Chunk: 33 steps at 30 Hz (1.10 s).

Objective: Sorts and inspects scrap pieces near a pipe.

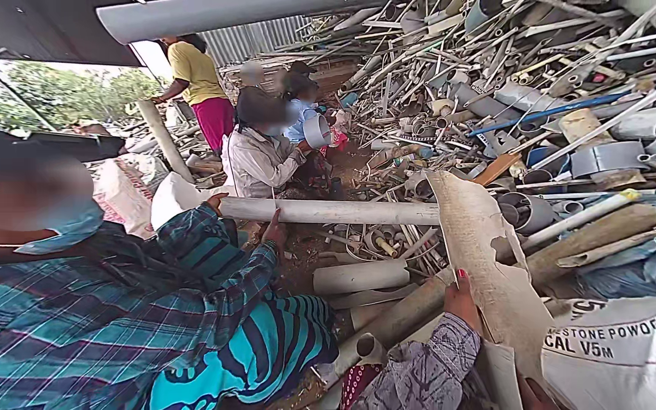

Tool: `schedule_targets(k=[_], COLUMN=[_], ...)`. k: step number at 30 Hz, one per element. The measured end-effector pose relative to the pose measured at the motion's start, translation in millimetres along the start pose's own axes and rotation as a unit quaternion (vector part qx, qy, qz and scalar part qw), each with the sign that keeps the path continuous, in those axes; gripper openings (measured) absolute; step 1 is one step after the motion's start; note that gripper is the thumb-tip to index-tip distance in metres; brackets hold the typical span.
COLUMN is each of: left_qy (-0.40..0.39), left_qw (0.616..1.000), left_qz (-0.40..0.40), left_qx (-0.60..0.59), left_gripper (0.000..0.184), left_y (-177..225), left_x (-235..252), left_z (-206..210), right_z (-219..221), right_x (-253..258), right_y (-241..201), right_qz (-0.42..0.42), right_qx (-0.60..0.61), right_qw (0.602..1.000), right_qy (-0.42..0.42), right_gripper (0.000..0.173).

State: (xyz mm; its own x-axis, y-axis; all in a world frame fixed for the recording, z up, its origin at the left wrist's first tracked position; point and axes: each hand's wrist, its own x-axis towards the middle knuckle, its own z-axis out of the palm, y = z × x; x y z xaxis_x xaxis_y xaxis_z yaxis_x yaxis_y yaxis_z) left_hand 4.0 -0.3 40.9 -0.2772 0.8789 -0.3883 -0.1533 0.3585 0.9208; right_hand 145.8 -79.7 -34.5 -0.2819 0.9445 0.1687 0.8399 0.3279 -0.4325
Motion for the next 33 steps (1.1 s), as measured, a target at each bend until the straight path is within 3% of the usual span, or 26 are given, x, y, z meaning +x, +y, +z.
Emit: schedule_targets(k=[5,8,11,15,19,22,26,30,33], left_qy=[0.014,0.039,0.038,0.064,0.06,0.052,0.032,0.029,0.021], left_qw=[0.997,0.992,0.988,0.982,0.983,0.985,0.991,0.995,0.995], left_qz=[0.071,0.105,0.128,0.137,0.155,0.145,0.132,0.095,0.096], left_qx=[-0.021,-0.051,-0.083,-0.115,-0.08,-0.079,-0.014,-0.004,0.025], left_gripper=[0.052,0.05,0.05,0.049,0.048,0.047,0.048,0.05,0.05], left_y=[4,5,2,4,3,2,-4,-8,-10], left_x=[-2,-2,3,2,6,1,-6,-8,-6], left_z=[-7,-6,-10,-6,-12,-5,2,11,9], right_z=[19,31,27,39,33,34,33,33,26], right_x=[15,10,20,19,26,21,32,27,34], right_y=[29,21,34,30,43,28,38,22,35], right_qz=[-0.074,-0.111,-0.075,-0.132,-0.097,-0.129,-0.068,-0.072,-0.041], right_qx=[-0.064,-0.075,-0.083,-0.076,-0.071,-0.058,-0.062,-0.057,-0.071], right_qw=[0.967,0.961,0.949,0.947,0.947,0.957,0.949,0.962,0.956], right_qy=[0.236,0.24,0.295,0.283,0.299,0.252,0.301,0.257,0.281], right_gripper=[0.044,0.045,0.04,0.043,0.042,0.044,0.043,0.043,0.047])
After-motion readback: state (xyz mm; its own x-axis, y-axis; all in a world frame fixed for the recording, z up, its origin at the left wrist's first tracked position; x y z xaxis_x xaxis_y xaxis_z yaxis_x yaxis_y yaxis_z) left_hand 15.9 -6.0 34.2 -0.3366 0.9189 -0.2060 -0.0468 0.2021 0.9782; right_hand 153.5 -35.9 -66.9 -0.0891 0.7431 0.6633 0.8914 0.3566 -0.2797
